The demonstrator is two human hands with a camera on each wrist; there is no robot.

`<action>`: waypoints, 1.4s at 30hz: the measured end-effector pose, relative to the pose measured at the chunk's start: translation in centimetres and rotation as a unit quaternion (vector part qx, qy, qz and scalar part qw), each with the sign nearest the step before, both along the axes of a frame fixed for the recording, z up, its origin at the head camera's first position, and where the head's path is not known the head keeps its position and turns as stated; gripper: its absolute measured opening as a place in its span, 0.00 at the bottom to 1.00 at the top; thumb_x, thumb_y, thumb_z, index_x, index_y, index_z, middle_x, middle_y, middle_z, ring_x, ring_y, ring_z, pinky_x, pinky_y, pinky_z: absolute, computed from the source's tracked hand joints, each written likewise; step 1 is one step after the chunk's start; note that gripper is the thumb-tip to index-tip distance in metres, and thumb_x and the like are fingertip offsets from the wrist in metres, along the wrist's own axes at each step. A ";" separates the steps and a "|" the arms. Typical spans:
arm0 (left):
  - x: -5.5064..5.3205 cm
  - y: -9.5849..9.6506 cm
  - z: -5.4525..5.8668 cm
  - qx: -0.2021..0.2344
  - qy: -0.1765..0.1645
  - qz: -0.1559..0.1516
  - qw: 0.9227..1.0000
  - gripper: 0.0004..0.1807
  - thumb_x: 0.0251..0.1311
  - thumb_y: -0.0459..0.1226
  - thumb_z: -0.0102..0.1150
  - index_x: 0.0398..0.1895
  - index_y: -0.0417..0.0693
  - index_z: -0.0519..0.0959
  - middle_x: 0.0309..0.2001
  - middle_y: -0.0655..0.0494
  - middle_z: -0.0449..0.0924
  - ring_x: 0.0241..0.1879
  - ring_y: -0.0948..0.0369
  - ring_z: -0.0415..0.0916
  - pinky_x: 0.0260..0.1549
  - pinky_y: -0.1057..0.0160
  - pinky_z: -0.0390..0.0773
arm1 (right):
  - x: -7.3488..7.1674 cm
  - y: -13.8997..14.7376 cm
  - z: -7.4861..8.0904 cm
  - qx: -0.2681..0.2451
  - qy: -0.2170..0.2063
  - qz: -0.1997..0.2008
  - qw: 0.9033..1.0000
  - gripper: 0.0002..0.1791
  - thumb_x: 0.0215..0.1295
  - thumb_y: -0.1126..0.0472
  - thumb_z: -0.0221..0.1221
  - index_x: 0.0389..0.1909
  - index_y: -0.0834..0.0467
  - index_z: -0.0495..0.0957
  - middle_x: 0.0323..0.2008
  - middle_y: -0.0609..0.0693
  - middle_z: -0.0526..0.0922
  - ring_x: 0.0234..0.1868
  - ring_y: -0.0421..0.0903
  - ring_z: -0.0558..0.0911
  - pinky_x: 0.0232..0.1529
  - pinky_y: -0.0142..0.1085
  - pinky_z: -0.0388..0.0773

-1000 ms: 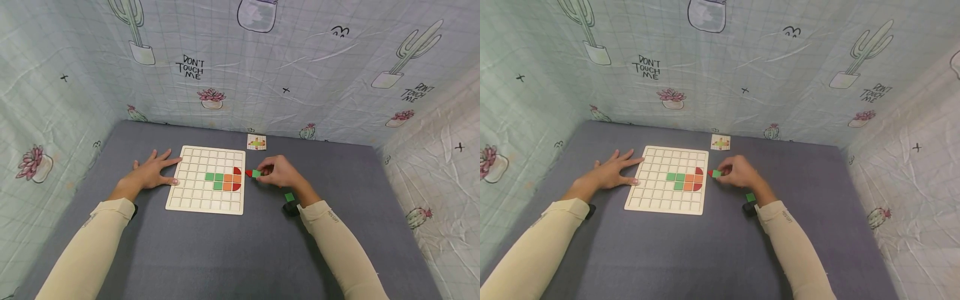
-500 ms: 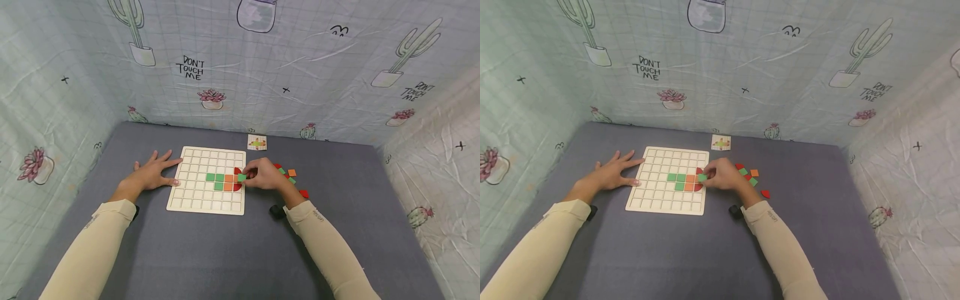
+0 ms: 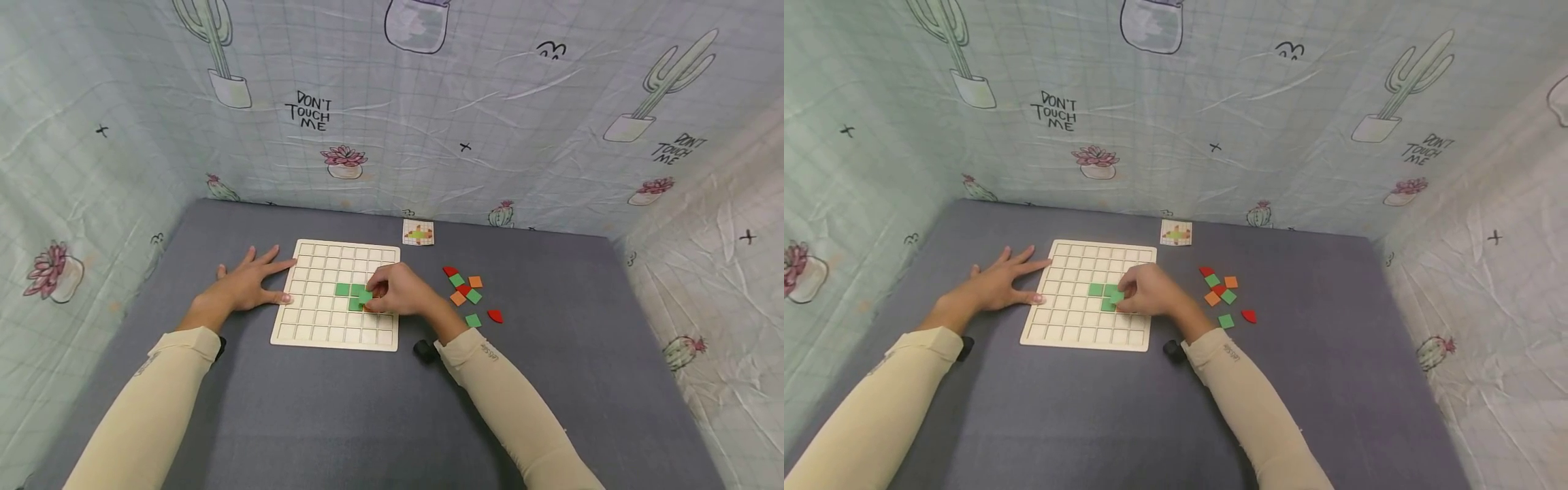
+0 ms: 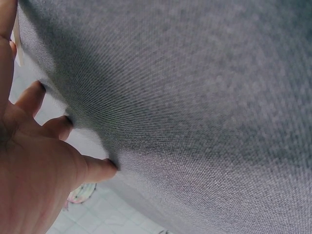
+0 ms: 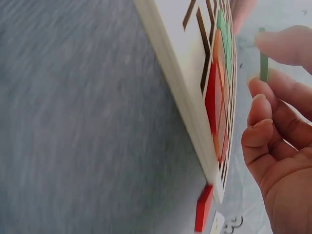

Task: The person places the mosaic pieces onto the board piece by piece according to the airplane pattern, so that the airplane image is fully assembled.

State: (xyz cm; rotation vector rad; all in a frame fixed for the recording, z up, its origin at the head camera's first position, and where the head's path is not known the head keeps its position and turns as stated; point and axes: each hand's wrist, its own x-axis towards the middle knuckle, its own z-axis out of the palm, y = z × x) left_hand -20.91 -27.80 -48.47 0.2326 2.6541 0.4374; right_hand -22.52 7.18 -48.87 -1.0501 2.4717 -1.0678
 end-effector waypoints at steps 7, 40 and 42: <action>0.1 0.1 0.2 0.001 0.001 0.000 1.000 0.55 0.56 0.70 0.65 0.84 0.71 0.53 0.87 0.48 0.35 0.83 0.30 0.27 0.63 0.11 0.31 | 0.2 -1.9 -0.1 0.019 0.014 0.015 1.000 0.09 0.58 0.64 0.72 0.39 0.61 0.90 0.35 0.52 0.89 0.34 0.38 0.82 0.38 0.27 0.80; 0.1 0.2 0.3 0.001 -0.003 0.001 1.000 0.54 0.57 0.69 0.65 0.84 0.71 0.53 0.87 0.47 0.34 0.82 0.30 0.26 0.63 0.11 0.31 | 1.1 -5.1 -0.4 0.109 0.023 -0.034 0.993 0.14 0.61 0.57 0.75 0.46 0.57 0.91 0.45 0.50 0.88 0.46 0.44 0.86 0.47 0.32 0.81; 0.0 0.1 0.2 0.002 -0.002 0.001 1.000 0.54 0.57 0.69 0.65 0.84 0.71 0.53 0.87 0.47 0.34 0.82 0.30 0.26 0.63 0.11 0.31 | 1.1 -5.1 -0.3 0.108 0.023 -0.038 0.993 0.13 0.61 0.57 0.75 0.45 0.56 0.91 0.44 0.49 0.88 0.45 0.44 0.85 0.47 0.32 0.81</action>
